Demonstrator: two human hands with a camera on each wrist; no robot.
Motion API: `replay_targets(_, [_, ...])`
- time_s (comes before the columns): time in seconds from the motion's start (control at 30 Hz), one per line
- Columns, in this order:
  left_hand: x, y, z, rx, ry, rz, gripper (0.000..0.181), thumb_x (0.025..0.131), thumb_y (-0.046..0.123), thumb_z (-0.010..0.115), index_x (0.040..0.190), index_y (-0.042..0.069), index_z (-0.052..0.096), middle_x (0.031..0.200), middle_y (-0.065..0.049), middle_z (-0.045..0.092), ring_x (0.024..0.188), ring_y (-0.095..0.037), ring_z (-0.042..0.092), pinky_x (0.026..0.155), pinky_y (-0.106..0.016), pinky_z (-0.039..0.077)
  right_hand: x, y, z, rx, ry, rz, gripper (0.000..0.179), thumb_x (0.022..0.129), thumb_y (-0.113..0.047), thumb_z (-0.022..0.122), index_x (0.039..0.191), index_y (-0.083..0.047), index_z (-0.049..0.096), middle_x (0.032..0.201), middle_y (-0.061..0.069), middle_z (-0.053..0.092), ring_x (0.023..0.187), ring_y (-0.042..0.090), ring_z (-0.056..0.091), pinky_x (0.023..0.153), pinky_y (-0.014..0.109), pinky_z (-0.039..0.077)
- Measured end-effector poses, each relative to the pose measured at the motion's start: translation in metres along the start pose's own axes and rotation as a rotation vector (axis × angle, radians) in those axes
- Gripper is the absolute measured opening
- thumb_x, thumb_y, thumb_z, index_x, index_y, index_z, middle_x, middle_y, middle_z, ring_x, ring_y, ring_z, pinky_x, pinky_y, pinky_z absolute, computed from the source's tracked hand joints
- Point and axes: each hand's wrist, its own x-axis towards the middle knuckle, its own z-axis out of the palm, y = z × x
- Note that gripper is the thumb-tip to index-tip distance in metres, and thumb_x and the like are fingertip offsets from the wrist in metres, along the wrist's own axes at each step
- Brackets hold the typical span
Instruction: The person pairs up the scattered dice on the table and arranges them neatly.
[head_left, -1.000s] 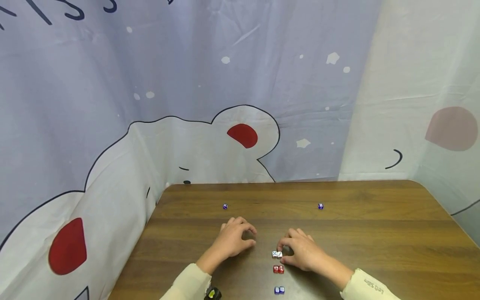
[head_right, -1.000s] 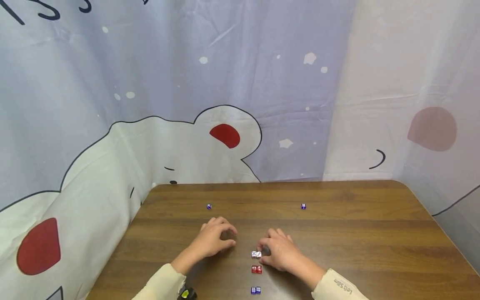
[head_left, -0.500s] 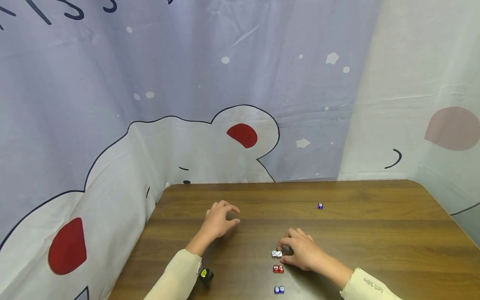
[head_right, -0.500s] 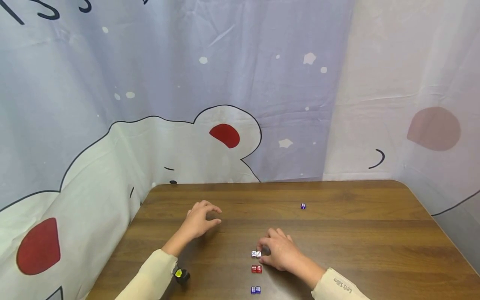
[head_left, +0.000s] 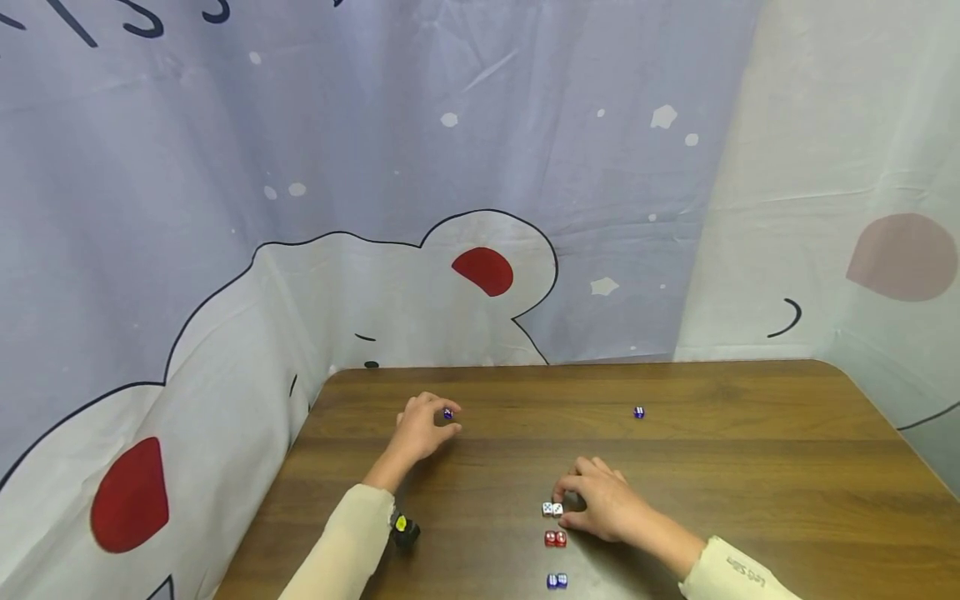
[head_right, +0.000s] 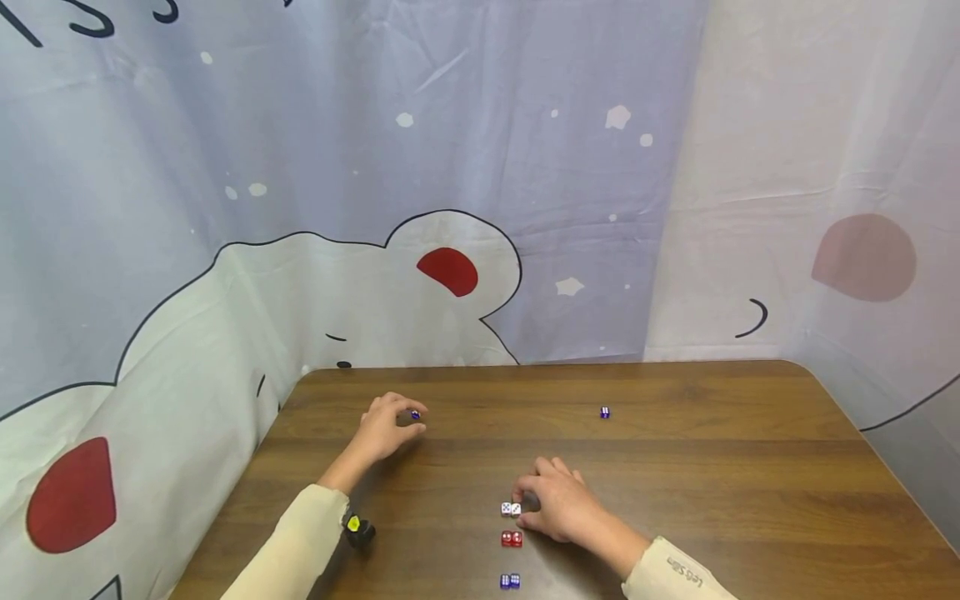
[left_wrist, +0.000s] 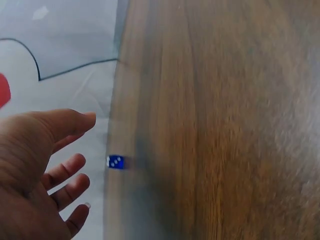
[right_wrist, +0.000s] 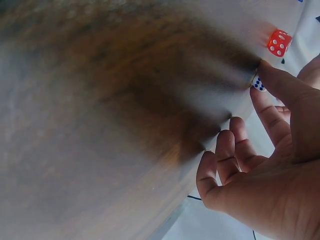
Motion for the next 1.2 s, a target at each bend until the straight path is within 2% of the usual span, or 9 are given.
replay_targets(0.23, [0.008, -0.011, 0.000, -0.017, 0.004, -0.007, 0.030, 0.089, 0.025, 0.079, 0.117, 0.019, 0.073, 0.128, -0.010, 0.060, 0.126, -0.036, 0.047, 0.097, -0.056, 0.035, 0.001, 0.001, 0.002, 0.010, -0.006, 0.012, 0.024, 0.076, -0.033, 0.086, 0.093, -0.030, 0.070, 0.098, -0.010, 0.053, 0.091, 0.012, 0.045, 0.074, 0.032, 0.035])
replay_targets(0.53, [0.018, -0.025, 0.006, -0.008, 0.000, -0.056, 0.030, 0.090, 0.027, 0.078, 0.119, 0.021, 0.072, 0.132, -0.011, 0.058, 0.128, -0.036, 0.046, 0.096, -0.055, 0.034, -0.001, 0.001, 0.002, 0.021, 0.000, 0.004, 0.024, 0.076, -0.032, 0.086, 0.092, -0.031, 0.069, 0.098, -0.011, 0.053, 0.092, 0.014, 0.046, 0.075, 0.034, 0.035])
replay_targets(0.87, [0.025, -0.034, 0.013, 0.012, -0.009, -0.109, 0.029, 0.090, 0.028, 0.078, 0.118, 0.020, 0.073, 0.135, -0.013, 0.058, 0.125, -0.034, 0.046, 0.093, -0.054, 0.034, -0.001, 0.000, 0.001, 0.023, 0.008, -0.007, 0.024, 0.076, -0.031, 0.086, 0.092, -0.030, 0.068, 0.097, -0.010, 0.053, 0.092, 0.013, 0.046, 0.075, 0.034, 0.035])
replay_targets(1.2, [0.027, -0.034, 0.016, 0.030, 0.020, -0.123, 0.024, 0.090, 0.029, 0.077, 0.113, 0.021, 0.075, 0.129, -0.011, 0.059, 0.120, -0.032, 0.047, 0.091, -0.051, 0.034, -0.001, 0.002, 0.002, 0.028, 0.006, 0.000, 0.024, 0.076, -0.033, 0.086, 0.093, -0.031, 0.069, 0.097, -0.011, 0.052, 0.090, 0.012, 0.044, 0.074, 0.032, 0.034])
